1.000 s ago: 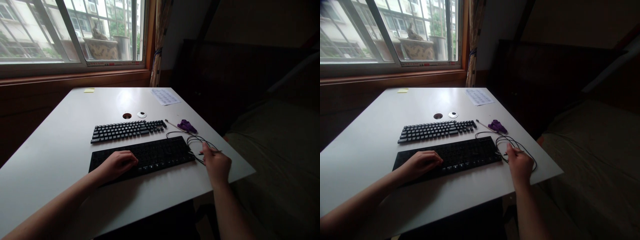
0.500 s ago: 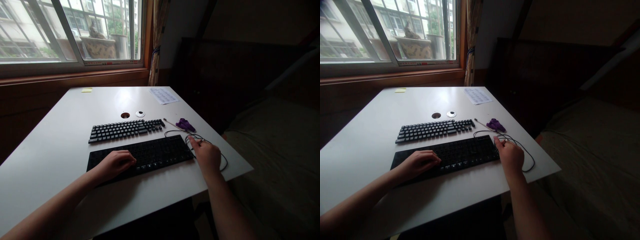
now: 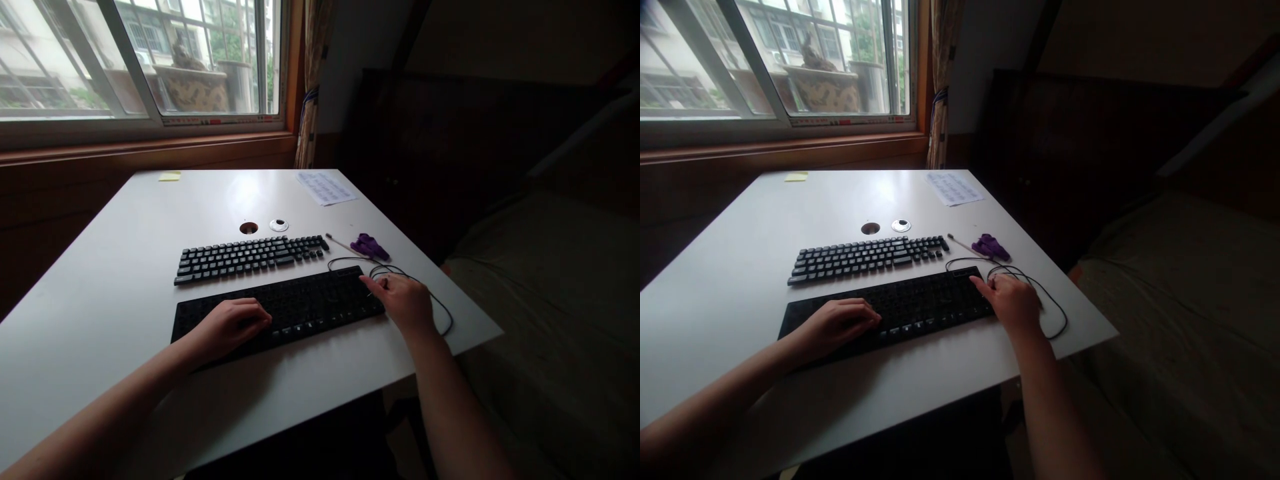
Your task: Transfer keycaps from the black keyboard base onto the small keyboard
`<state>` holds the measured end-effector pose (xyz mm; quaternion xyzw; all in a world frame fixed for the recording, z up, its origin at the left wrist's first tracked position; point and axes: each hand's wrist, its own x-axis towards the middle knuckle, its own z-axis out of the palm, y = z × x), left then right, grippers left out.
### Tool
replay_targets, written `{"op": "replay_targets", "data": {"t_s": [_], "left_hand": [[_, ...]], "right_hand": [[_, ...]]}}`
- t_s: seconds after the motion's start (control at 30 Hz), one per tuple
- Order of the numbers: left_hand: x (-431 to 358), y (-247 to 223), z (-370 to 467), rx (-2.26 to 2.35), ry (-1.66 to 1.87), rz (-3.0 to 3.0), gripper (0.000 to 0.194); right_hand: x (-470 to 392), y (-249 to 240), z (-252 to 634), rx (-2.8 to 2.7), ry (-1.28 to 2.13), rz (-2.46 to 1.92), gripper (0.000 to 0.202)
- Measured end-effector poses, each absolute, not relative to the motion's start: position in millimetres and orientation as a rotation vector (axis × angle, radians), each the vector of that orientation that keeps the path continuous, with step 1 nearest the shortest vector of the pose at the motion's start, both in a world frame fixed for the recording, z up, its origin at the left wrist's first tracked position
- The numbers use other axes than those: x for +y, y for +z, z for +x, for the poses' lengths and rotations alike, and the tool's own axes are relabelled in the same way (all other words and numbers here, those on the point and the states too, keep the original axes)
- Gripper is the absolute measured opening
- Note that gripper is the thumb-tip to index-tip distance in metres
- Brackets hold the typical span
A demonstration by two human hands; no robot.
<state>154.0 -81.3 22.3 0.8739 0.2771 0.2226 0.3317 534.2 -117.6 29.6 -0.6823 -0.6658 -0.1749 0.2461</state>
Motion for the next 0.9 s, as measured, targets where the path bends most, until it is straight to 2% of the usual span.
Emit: {"op": "replay_targets", "data": {"t_s": [0.17,0.3,0.57,0.9], "left_hand": [[-80,21,154,0.731,0.577,2.289,0.018],[-82,23,155,0.757,0.589,2.292,0.018],[-84,25,157,0.771,0.605,2.304,0.019],[-84,26,159,0.761,0.644,2.308,0.019]], "right_hand": [[-122,29,538,-1.607,-0.531,-1.937,0.061],[-129,27,540,-1.639,-0.420,-1.905,0.058],[-150,16,543,-1.180,0.129,-1.910,0.051],[-157,8,527,-1.221,-0.219,-1.872,0.052]]}}
